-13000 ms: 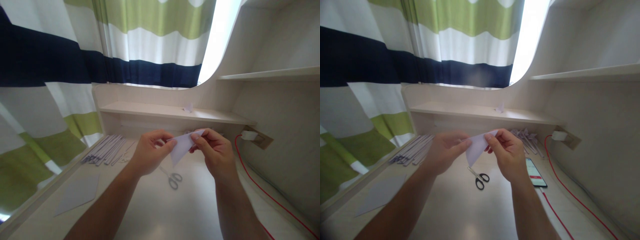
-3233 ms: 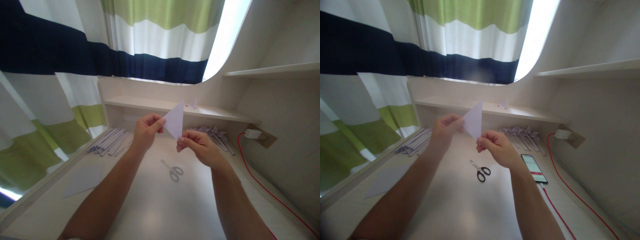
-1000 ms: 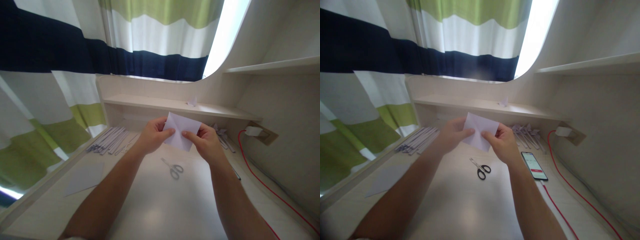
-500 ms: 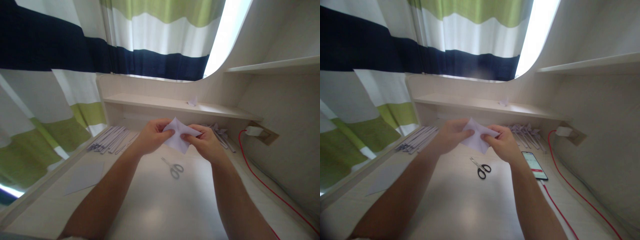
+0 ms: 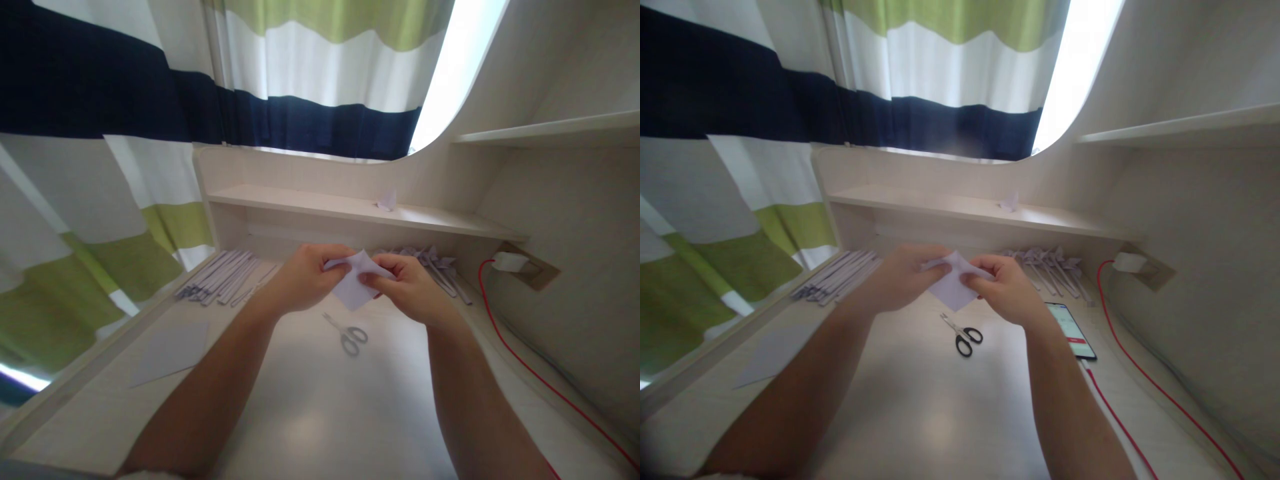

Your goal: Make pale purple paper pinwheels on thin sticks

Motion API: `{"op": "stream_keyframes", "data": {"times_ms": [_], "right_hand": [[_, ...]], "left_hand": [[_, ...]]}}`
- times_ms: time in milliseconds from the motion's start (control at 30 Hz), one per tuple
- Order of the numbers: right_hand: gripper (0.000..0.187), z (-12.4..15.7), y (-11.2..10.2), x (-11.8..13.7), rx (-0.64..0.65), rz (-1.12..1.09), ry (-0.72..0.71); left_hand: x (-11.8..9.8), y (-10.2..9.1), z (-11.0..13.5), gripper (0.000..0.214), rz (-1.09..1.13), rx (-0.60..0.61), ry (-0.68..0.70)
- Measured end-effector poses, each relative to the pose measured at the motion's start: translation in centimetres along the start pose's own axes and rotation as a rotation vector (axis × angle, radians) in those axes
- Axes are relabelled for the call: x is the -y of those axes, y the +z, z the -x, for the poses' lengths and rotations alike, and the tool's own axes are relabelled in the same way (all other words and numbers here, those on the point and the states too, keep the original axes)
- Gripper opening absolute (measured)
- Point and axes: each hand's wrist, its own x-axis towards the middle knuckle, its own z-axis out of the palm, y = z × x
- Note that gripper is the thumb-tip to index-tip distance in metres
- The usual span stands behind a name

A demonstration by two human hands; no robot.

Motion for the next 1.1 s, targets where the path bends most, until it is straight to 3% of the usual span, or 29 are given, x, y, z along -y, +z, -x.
{"op": "stream_keyframes", "data": {"times_ms": [167,267,533,733,967,1100], "right_hand": [[0.019,-0.1,-0.1,-0.5,-0.089,-0.030,-0.039],[0.026,-0.1,-0.2,-0.5,-0.121,-0.126,-0.052],[0.026,0.4,-0.4,0.5,-0.075,-0.341,-0.072],[0.020,0.6,-0.9,0.4,-0.015,-0.369,-0.081],[0.030,0.6,-1.1,0.3,0.040,-0.399,-0.101],[0.028,0.6,-1.4,0.2,0.073,-0.383,-0.130]], "left_hand": [[0.6,0.0,-0.2,0.027,0.037,-0.050,-0.027],[0.8,-0.1,-0.5,0.023,0.170,-0.067,-0.071],[1.0,-0.3,-0.8,0.019,0.555,-0.065,-0.155],[1.3,-1.0,-0.5,0.014,0.581,-0.025,-0.132],[1.7,-1.5,-0.3,0.029,0.540,0.032,-0.054],[1.7,-1.9,-0.3,0.030,0.537,0.083,-0.111]]}}
